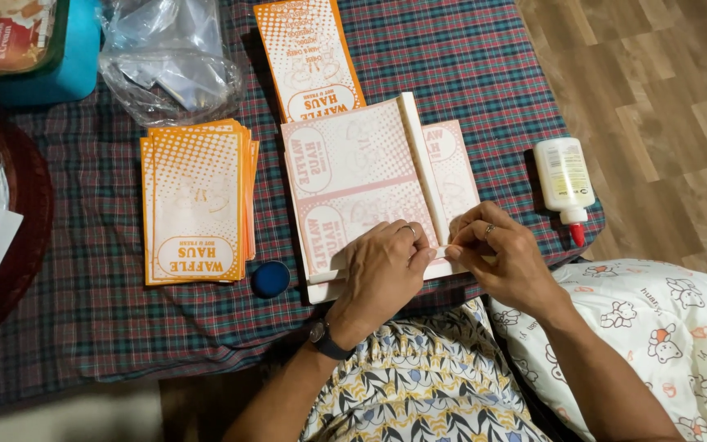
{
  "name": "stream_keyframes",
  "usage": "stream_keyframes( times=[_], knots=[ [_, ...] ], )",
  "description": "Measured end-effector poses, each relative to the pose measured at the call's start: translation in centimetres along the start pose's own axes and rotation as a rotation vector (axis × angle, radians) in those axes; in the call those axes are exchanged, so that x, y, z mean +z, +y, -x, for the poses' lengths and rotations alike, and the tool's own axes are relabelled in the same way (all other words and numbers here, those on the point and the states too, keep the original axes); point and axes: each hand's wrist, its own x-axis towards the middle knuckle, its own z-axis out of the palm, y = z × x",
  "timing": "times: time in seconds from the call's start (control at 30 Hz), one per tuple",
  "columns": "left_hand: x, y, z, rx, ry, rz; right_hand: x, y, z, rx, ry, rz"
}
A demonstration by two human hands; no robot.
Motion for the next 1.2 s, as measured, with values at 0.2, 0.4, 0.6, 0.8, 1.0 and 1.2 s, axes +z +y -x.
stream_keyframes(
  times=[0.2, 0.4, 0.6, 0.8, 1.0, 1.2],
  knots=[
    [0.4, -0.1, 0.2, 0.011, 0.017, -0.034, 0.1, 0.0, 0.1, -0.027, -0.002, 0.026],
    [0.8, -0.4, 0.3, 0.003, 0.028, -0.070, 0.1, -0.1, 0.0, -0.005, 0.002, 0.037],
    [-1.3, 0.9, -0.1, -0.096, -0.080, -0.014, -0.1, -1.1, -0.1, 0.053, 0.035, 0.013],
    [-0.9, 1.1, -0.5, -0.227, -0.244, -0.030, 0.0, -0.6, 0.2, -0.043, 0.128, -0.053],
    [-0.9, 1.3, -0.8, -0.247, -0.267, -0.034, 0.8, 1.0, 3.0, -0.411, 0.174, 0.016],
    [-2.2, 1.7, -0.9, -0.227, -0.276, -0.023, 0.8, -0.7, 3.1, -0.619, 0.124, 0.255]
  ],
)
